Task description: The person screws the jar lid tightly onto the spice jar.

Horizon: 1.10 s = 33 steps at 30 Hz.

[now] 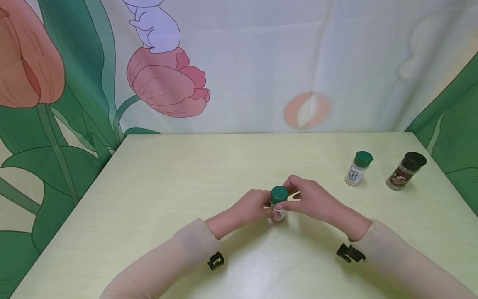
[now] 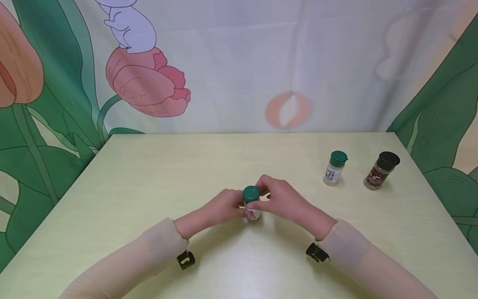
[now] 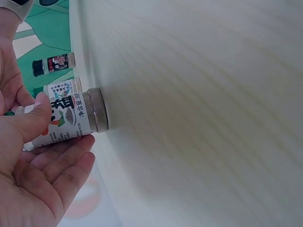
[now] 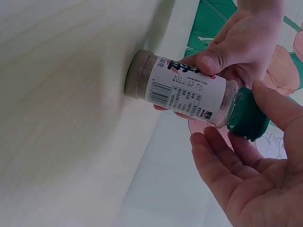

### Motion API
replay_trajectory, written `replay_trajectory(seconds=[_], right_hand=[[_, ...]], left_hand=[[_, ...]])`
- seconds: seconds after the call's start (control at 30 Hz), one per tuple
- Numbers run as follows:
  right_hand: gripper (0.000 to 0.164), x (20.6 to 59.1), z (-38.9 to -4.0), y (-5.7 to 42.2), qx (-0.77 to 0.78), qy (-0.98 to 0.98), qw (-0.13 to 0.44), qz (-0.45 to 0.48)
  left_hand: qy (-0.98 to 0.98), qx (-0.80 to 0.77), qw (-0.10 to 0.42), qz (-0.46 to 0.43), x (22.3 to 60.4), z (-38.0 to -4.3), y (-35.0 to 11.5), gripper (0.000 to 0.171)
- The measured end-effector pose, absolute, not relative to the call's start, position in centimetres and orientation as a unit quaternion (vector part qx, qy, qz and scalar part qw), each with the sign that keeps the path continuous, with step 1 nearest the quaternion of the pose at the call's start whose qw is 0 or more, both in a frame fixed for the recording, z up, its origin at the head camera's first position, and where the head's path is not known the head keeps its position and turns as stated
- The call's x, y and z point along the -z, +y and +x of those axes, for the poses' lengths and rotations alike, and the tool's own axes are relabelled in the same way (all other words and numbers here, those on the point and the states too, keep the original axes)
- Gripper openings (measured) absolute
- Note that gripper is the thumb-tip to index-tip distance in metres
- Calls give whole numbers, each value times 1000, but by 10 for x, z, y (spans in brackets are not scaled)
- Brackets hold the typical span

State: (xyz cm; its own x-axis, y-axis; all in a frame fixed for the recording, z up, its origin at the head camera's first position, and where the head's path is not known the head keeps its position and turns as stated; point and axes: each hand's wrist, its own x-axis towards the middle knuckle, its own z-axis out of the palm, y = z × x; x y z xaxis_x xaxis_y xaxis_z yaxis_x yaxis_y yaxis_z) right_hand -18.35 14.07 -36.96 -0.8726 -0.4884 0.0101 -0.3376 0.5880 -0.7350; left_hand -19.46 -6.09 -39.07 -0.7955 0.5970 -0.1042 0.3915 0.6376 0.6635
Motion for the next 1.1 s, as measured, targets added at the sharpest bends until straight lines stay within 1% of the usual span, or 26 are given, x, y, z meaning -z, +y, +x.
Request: replay_trajectory(seconds=[0.1,0.17,0.3,0.4,0.5,0.7,1.1], right_hand=[[33,369,-184,142,378,888,101,-241],[40,369,-186,144,370,887,110,-252],[59,365,-191,150,385,867,149,-279],[64,362,-195,153,408,846,180,-291],[62,360,-197,155,419,834,195,-300],[57,362,-200,154,424,826,206,-307],[50,366,-200,154,431,826,196,-305]], left_hand=[[891,-323,158,278,391,-195,-61,22],[890,-324,159,278,391,-195,-61,23],[890,-324,161,277,391,-195,-60,26],[890,-326,165,272,391,-195,-60,26],[889,-327,167,272,391,-195,-60,25],[890,-322,166,275,391,-195,-60,24],[893,-316,161,278,391,-196,-59,24]])
